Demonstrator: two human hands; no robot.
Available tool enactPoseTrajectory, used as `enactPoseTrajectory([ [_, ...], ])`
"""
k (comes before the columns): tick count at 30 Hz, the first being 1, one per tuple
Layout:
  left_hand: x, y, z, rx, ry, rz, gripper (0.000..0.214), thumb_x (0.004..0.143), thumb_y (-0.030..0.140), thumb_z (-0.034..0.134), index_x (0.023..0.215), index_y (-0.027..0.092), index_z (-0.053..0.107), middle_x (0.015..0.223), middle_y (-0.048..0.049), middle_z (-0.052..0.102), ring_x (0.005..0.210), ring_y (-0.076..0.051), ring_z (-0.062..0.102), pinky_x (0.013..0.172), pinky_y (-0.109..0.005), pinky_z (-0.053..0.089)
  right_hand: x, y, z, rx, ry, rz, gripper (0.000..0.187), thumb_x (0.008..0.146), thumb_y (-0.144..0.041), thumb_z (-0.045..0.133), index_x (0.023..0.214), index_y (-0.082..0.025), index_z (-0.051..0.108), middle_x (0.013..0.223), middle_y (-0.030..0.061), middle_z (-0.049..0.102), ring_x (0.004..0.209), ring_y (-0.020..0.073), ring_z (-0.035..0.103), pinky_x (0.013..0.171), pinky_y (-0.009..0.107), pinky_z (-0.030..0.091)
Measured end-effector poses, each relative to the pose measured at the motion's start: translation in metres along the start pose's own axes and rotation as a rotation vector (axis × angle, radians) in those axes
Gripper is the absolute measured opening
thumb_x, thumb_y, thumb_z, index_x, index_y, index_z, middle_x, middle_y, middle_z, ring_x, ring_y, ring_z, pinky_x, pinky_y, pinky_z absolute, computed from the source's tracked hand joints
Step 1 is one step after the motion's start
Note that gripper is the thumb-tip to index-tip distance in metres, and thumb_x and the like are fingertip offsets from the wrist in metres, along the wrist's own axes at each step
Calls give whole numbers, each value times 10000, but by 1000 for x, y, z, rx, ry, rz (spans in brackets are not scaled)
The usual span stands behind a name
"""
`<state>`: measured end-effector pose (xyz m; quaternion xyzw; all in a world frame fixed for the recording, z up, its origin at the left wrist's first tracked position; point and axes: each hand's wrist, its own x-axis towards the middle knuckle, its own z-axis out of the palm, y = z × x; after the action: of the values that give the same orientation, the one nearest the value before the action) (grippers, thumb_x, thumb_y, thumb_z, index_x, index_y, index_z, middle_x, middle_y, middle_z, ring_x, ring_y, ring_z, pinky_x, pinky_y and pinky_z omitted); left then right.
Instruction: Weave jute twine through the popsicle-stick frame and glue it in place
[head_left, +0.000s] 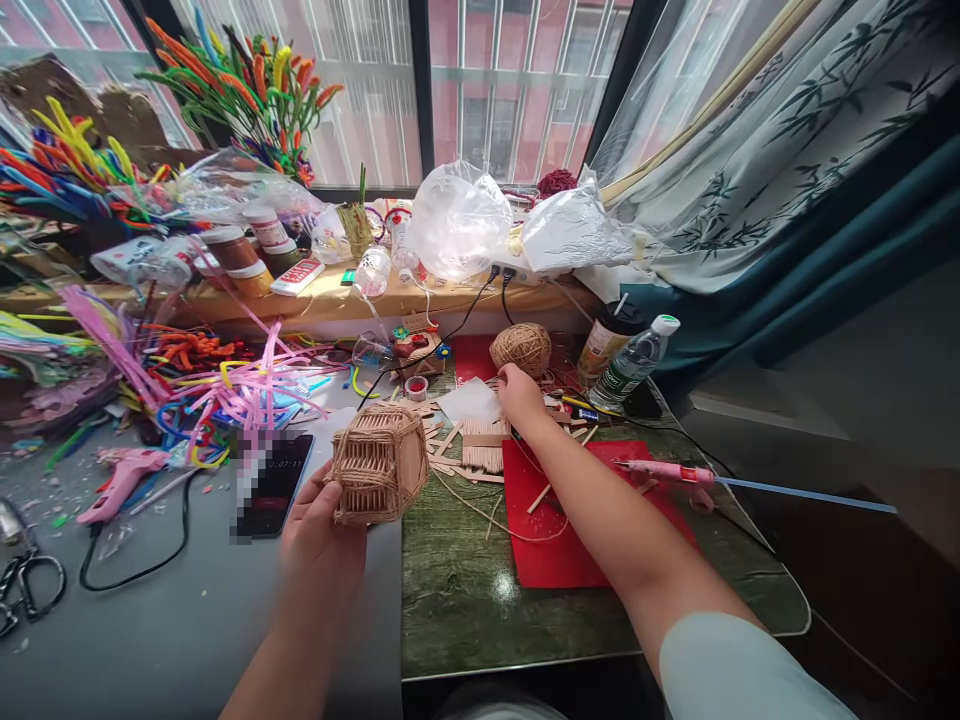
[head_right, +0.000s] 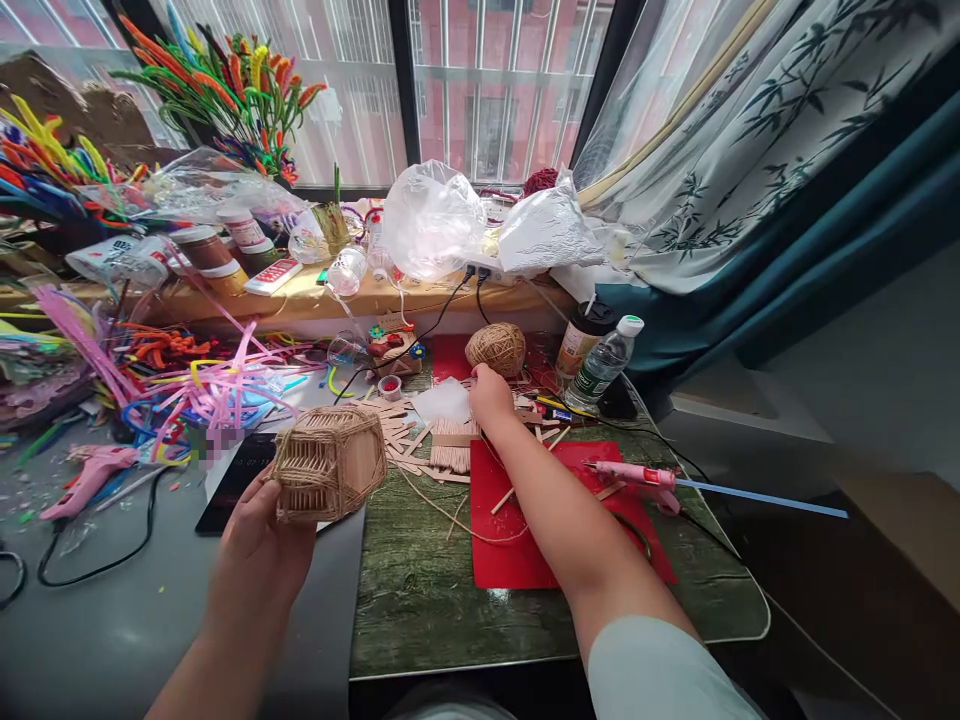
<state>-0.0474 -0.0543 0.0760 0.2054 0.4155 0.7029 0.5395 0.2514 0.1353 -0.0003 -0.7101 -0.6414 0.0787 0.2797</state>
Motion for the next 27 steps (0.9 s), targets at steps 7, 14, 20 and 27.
enactPoseTrajectory([
  [7, 0, 1, -4, 29, -14, 38, 373, 753, 358, 898, 1069, 201, 775, 1006, -35, 813, 817, -184, 754, 736, -290, 630, -9, 14, -27, 79, 110, -4, 187, 1021, -336, 520, 1060, -195, 635, 966, 118, 732, 881, 277, 647, 814, 364, 473],
  [14, 8, -5, 4, -33, -21, 46, 302, 776, 306, 877, 1040, 193, 786, 1041, -34, 824, 901, -177, 774, 796, -266, 633, -71, -7, -53, 193, -77, -269, 171, 991, -339, 607, 1015, -205, 711, 1080, 155, 755, 1097, 328, 678, 1048, 457, 505],
  [20, 15, -7, 30, -159, -62, -96, 271, 908, 342, 752, 1127, 188, 792, 1132, -64, 839, 1027, -200, 793, 922, -288, 646, -160, -68, -40, 559, -396, -348, 979, 875, -428, 815, 1699, -270, 309, 1694, 157, 449, 1581, 358, 409, 1277, 550, 384],
  [27, 8, -1, 28, -70, -132, -21, 305, 888, 386, 790, 1126, 195, 787, 1136, -61, 831, 1086, -214, 781, 943, -292, 637, -153, -78, -16, 970, -457, -30, 474, 980, -348, 638, 1439, -236, 596, 952, 22, 674, 777, 183, 634, 741, 330, 569],
])
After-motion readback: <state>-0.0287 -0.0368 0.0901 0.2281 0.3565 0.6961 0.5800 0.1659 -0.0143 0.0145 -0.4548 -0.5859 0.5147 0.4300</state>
